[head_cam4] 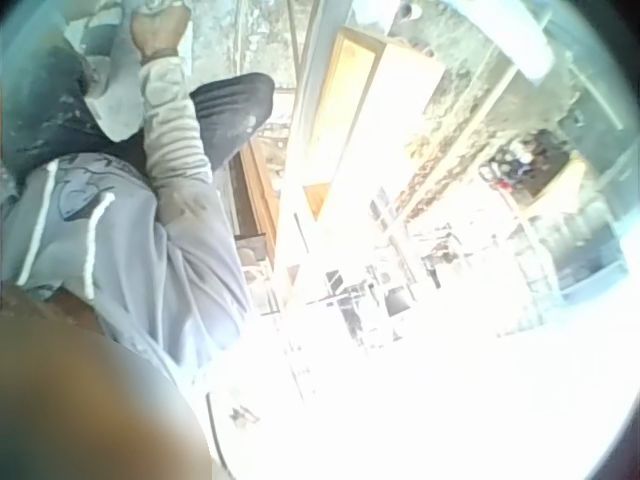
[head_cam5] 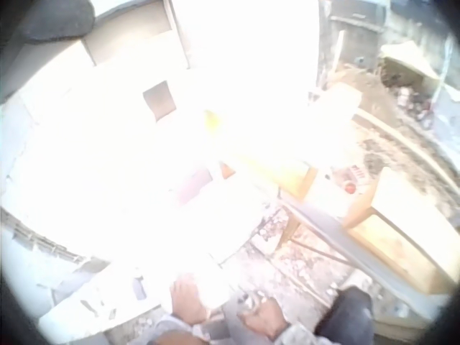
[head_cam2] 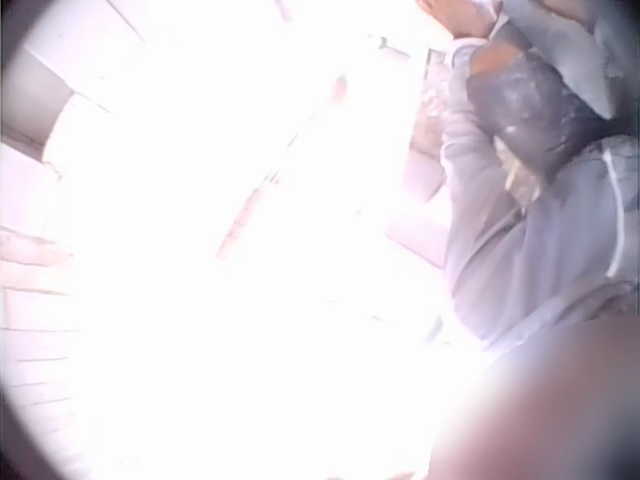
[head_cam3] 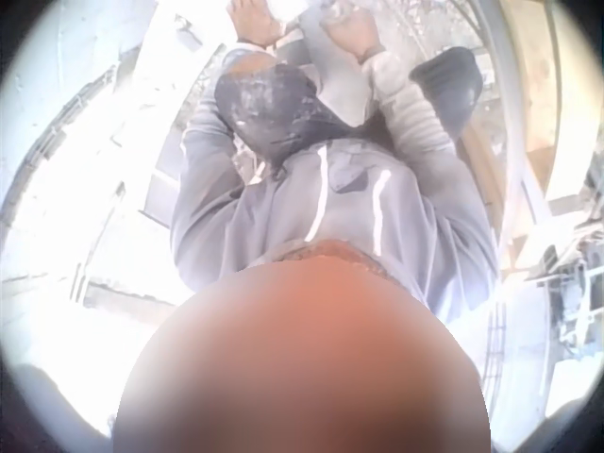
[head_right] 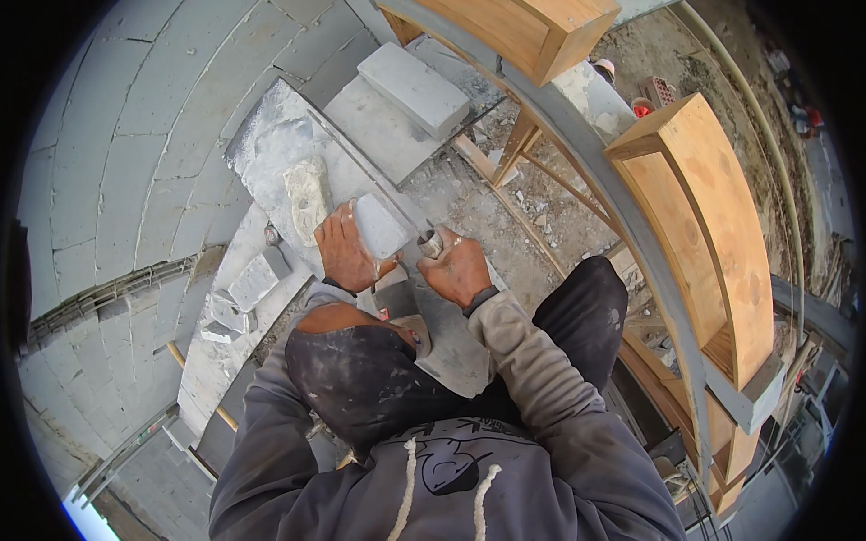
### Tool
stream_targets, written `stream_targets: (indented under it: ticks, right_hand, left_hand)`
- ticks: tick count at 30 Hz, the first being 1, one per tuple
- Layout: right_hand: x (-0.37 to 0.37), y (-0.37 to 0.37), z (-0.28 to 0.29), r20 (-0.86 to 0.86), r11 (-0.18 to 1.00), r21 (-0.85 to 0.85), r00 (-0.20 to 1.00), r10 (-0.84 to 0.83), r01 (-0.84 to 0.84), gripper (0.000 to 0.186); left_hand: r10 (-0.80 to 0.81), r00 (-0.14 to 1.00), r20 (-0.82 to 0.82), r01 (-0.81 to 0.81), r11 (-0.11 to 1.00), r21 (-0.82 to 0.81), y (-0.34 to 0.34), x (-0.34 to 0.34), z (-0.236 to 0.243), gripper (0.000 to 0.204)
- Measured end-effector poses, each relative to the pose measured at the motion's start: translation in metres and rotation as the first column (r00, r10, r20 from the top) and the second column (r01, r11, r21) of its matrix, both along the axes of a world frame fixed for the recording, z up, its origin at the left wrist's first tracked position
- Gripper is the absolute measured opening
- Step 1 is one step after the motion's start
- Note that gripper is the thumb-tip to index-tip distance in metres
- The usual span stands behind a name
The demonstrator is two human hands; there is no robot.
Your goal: The person applies mortar to a frame with a trowel, sets a concrete block in place, shapes another concrete block using a hand tool, and fits the trimmed block onto the wooden structure.
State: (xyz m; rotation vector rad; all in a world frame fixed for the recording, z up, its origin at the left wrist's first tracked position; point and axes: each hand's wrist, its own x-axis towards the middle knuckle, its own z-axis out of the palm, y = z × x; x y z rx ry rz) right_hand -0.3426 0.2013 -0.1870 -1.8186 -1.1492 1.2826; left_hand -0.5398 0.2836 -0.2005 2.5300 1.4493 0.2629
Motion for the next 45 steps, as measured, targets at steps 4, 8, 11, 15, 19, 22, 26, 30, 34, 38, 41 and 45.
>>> stream_targets:
  ticks: [4, 8, 11, 15, 19, 22, 26, 30, 34, 38, 41, 45]
  right_hand:
    - [-0.001, 0.002, 0.028, -0.165, 0.976, 0.123, 0.973, -0.158, 0.180, 0.021]
    - [0.005, -0.010, -0.043, 0.082, 0.993, -0.119, 0.997, 0.000, 0.010, 0.022]
    - [0.004, -0.014, -0.046, 0.015, 0.998, -0.061, 1.000, -0.017, 0.018, 0.021]
    - [0.000, 0.001, 0.006, -0.237, 0.986, 0.108, 0.966, -0.101, 0.129, 0.021]
    - [0.006, -0.016, -0.061, -0.019, 0.986, -0.164, 1.000, 0.023, -0.026, 0.027]
    - [0.005, 0.006, -0.044, 0.063, 0.992, -0.110, 0.996, 0.063, -0.056, 0.029]
    - [0.004, 0.008, 0.005, -0.016, 0.998, 0.049, 0.999, -0.036, 0.036, 0.027]
    - [0.002, -0.009, -0.028, -0.137, 0.998, 0.049, 0.990, -0.040, 0.047, 0.026]
    - [0.005, -0.016, -0.075, 0.092, 0.998, -0.054, 0.995, 0.038, -0.034, 0.028]
    - [0.001, 0.005, -0.014, -0.066, 0.994, 0.081, 0.996, -0.062, 0.067, 0.028]
    - [-0.004, -0.008, -0.036, -0.159, 0.988, 0.086, 0.981, -0.112, 0.126, 0.028]
    - [0.002, -0.014, -0.077, 0.082, 0.993, -0.117, 0.996, 0.022, -0.012, 0.027]
  left_hand:
    - [-0.024, 0.999, -0.029, 0.026, 0.997, 0.071, 0.001, -0.003, 0.002, 0.115]
    - [-0.044, 0.999, -0.005, 0.044, 0.999, 0.012, -0.002, 0.010, -0.004, 0.109]
    - [-0.032, 0.999, -0.032, 0.032, 0.999, 0.017, 0.005, 0.002, -0.001, 0.110]
    - [-0.026, 0.998, -0.050, 0.026, 1.000, 0.007, 0.001, -0.004, 0.003, 0.111]
    - [-0.065, 0.997, 0.036, 0.065, 0.998, 0.025, 0.002, 0.014, -0.002, 0.112]
    - [-0.017, 0.999, -0.027, 0.018, 0.998, 0.052, -0.001, 0.004, -0.004, 0.115]
    - [-0.005, 0.999, -0.039, 0.007, 0.999, 0.044, 0.000, 0.000, 0.004, 0.115]
    - [-0.038, 0.999, -0.014, 0.039, 0.998, 0.052, 0.003, 0.006, -0.001, 0.115]
    - [-0.045, 0.999, -0.004, 0.045, 0.999, 0.031, 0.004, 0.008, -0.005, 0.115]
    - [-0.032, 0.999, -0.034, 0.033, 0.999, 0.028, 0.003, -0.002, 0.003, 0.116]
    - [-0.042, 0.999, -0.004, 0.042, 0.998, 0.038, 0.002, 0.000, -0.001, 0.115]
    - [-0.074, 0.997, 0.004, 0.074, 0.996, 0.050, -0.005, 0.004, -0.002, 0.113]
